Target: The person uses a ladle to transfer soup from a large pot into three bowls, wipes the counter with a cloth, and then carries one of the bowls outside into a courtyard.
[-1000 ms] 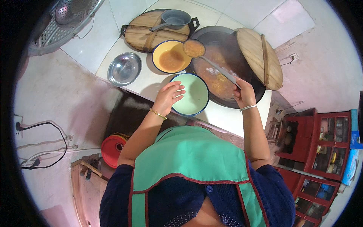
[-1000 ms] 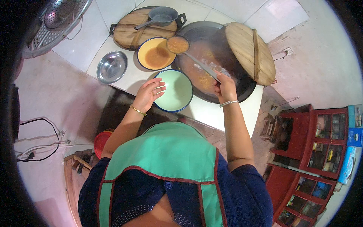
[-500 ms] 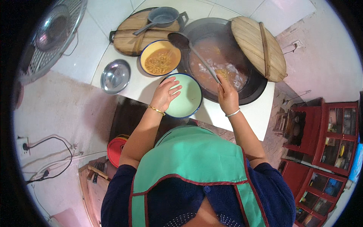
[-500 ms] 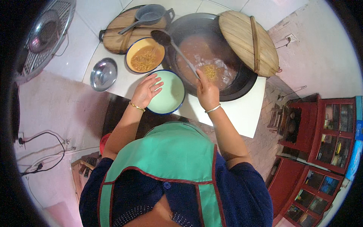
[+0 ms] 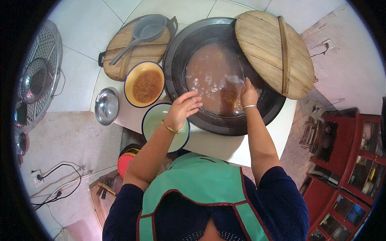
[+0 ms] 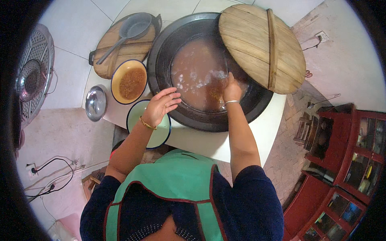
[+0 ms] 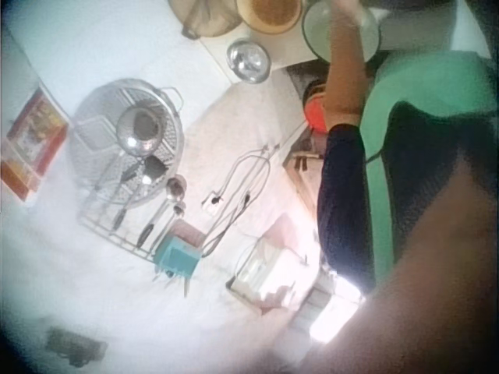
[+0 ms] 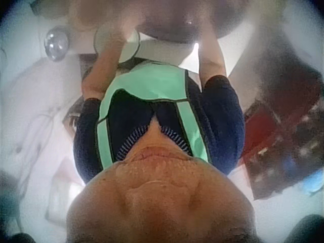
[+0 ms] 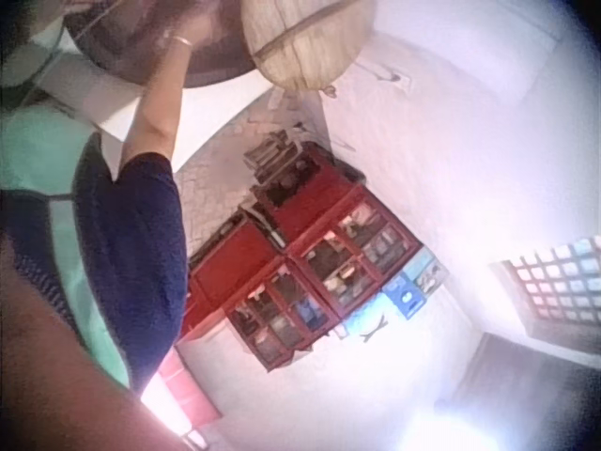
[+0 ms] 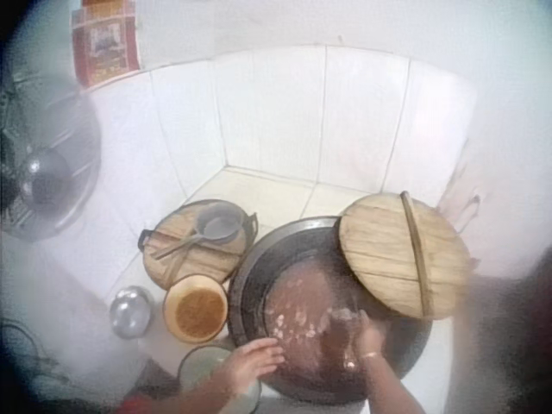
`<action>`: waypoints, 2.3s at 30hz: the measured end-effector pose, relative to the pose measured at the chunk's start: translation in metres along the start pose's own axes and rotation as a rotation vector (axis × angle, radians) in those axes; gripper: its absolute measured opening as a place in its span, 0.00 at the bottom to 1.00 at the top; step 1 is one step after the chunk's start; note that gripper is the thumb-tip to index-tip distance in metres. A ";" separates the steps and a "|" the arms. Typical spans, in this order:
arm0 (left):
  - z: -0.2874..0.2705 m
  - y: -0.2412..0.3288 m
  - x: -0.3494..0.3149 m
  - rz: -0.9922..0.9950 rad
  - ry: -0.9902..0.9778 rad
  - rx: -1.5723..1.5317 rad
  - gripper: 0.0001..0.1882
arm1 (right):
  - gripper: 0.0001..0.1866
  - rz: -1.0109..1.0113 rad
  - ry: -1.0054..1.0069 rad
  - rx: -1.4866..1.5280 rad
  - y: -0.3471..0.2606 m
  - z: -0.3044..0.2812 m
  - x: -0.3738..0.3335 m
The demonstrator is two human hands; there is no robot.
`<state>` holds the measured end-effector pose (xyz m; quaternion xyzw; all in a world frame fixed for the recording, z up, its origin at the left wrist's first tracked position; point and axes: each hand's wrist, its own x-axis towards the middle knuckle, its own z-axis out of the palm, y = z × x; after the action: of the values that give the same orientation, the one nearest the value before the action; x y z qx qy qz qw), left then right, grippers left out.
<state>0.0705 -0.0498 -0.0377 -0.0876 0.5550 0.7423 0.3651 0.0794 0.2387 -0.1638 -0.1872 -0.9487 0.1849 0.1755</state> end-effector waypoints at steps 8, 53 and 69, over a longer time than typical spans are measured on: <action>0.012 0.000 0.000 -0.070 0.068 -0.018 0.19 | 0.16 0.774 -0.312 1.279 0.000 0.026 -0.001; -0.102 -0.017 -0.113 0.166 -0.095 -0.239 0.18 | 0.17 -0.443 0.070 0.283 -0.213 -0.139 -0.135; 0.048 -0.044 -0.022 -0.044 -0.061 -0.108 0.17 | 0.16 0.016 -0.098 -0.023 0.056 -0.101 -0.121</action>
<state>0.1282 -0.0116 -0.0414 -0.0966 0.5009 0.7652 0.3927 0.2410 0.2648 -0.1314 -0.1877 -0.9566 0.1843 0.1253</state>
